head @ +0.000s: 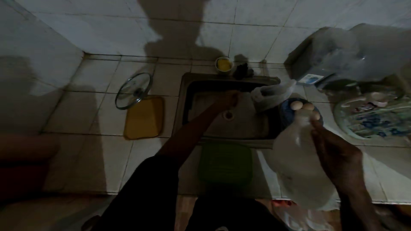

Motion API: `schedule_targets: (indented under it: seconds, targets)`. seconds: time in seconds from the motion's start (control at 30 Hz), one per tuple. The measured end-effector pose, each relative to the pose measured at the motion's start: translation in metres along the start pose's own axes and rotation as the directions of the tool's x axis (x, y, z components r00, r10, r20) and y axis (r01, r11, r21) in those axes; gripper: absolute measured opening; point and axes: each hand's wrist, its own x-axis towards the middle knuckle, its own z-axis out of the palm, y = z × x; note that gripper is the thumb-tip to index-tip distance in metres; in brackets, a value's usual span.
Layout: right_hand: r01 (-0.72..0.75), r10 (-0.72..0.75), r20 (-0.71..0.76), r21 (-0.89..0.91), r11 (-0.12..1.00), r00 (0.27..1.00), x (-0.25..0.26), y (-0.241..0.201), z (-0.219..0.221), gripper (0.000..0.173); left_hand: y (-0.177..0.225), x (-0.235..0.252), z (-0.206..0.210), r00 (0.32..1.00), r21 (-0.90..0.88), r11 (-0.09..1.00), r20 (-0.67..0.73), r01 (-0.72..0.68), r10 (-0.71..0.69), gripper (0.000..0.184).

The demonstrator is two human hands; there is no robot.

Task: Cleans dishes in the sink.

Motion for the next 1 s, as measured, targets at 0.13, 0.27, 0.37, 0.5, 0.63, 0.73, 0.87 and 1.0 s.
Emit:
schedule_targets:
  seconds: [0.13, 0.27, 0.37, 0.5, 0.63, 0.73, 0.87, 1.0]
  targets:
    - [0.014, -0.010, -0.189, 0.017, 1.000, 0.982, -0.030, 0.002, -0.015, 0.036, -0.057, -0.015, 0.044, 0.965, 0.418, 0.871, 0.159, -0.257, 0.208, 0.031]
    - [-0.048, 0.090, -0.312, 0.140, 0.989, 0.946, -0.063, 0.002, -0.020, 0.041, -0.093, -0.035, 0.049, 0.982, 0.556, 0.823, -0.060, -0.115, 0.178, 0.038]
    - [-0.086, 0.174, -0.367, 0.243, 0.966, 0.914, -0.081, -0.001, -0.016, 0.046, -0.128, -0.053, 0.016, 0.937, 0.544, 0.782, -0.319, 0.304, -0.142, 0.054]
    - [-0.082, 0.197, -0.452, 0.262, 0.962, 0.870, -0.105, 0.002, -0.011, 0.042, -0.156, -0.056, 0.005, 0.798, 0.435, 0.672, -0.390, 0.599, -0.459, 0.045]
    - [-0.088, 0.221, -0.454, 0.295, 0.951, 0.863, -0.121, 0.004, -0.009, 0.037, -0.147, -0.070, 0.017, 0.870, 0.586, 0.644, -0.301, 0.491, -0.389, 0.038]
    - [-0.056, 0.202, -0.471, 0.305, 0.951, 0.859, -0.122, 0.004, -0.007, 0.034, -0.063, -0.087, -0.014, 0.752, 0.703, 0.548, 0.027, 0.454, -0.658, 0.046]
    - [-0.044, 0.169, -0.511, 0.248, 0.968, 0.843, -0.119, 0.003, -0.003, 0.037, -0.127, -0.050, -0.024, 0.968, 0.339, 0.907, -0.108, 0.249, -0.226, 0.033]
    - [-0.093, 0.193, -0.512, 0.215, 0.972, 0.837, -0.118, -0.001, -0.004, 0.042, -0.064, -0.008, 0.010, 0.995, 0.401, 0.916, 0.094, -0.010, -0.031, 0.033]
